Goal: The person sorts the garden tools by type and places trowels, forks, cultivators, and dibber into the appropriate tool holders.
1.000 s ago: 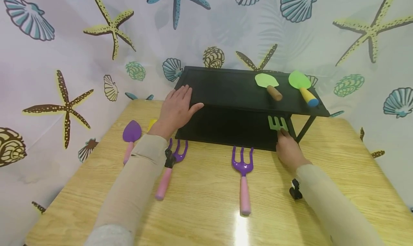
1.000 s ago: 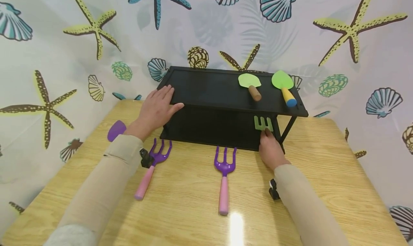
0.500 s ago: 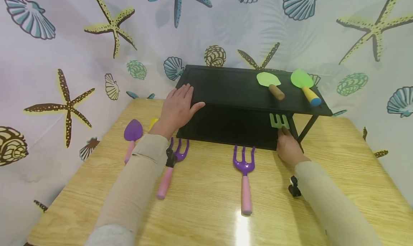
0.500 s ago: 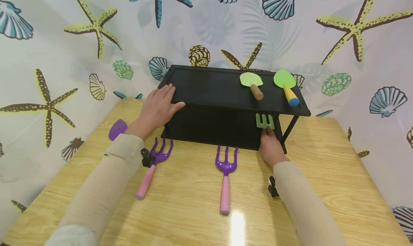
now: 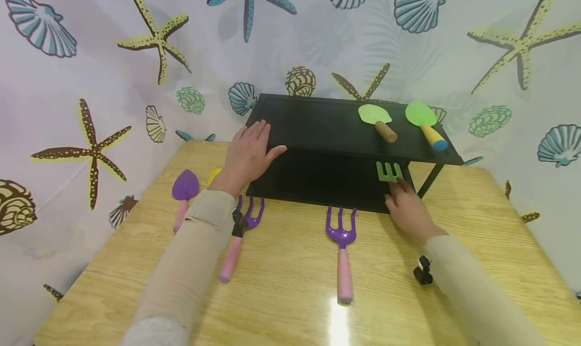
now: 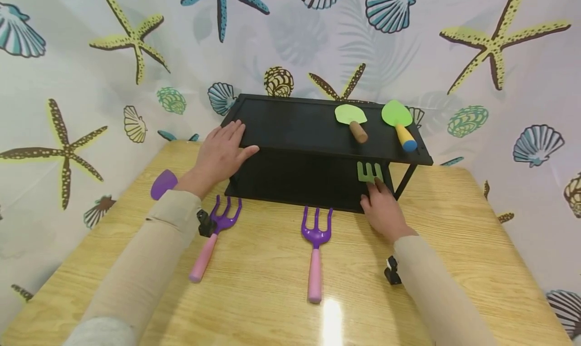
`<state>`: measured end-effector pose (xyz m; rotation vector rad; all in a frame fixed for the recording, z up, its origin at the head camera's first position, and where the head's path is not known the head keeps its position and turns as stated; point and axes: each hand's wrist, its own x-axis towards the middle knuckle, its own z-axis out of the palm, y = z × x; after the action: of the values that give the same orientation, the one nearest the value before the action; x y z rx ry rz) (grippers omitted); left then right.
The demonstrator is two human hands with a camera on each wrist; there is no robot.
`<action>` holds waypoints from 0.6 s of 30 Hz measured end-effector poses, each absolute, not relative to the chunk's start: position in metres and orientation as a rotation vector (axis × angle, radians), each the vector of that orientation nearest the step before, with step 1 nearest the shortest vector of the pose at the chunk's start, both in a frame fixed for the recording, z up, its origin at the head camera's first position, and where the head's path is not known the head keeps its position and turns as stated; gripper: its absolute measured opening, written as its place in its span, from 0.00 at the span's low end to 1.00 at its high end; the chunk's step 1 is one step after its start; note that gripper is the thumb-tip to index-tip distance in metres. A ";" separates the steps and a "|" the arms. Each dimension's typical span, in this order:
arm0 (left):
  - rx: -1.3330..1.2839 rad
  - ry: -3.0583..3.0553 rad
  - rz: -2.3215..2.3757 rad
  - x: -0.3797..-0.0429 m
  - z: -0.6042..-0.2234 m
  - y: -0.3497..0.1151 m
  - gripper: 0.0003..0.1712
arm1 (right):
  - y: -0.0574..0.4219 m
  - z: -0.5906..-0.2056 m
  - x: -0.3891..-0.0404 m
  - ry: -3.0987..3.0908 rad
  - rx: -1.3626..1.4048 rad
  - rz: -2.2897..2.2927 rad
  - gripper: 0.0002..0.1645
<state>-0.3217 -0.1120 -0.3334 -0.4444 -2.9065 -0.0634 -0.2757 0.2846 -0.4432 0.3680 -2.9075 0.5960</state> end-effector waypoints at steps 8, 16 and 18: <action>-0.454 -2.902 -0.071 -0.322 -0.334 -0.112 0.50 | 0.296 -0.426 -0.249 -2.870 0.401 0.663 0.24; -0.460 -2.908 -0.063 -0.322 -0.334 -0.111 0.50 | 0.327 -0.408 -0.225 -2.907 0.327 0.655 0.28; -0.458 -2.907 -0.064 -0.323 -0.334 -0.111 0.50 | 0.336 -0.401 -0.220 -2.897 0.307 0.642 0.29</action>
<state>-0.3226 -0.1109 -0.3339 -0.4581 -2.9065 -0.0636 -0.2201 0.3363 -0.4006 0.3070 -2.8968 0.6417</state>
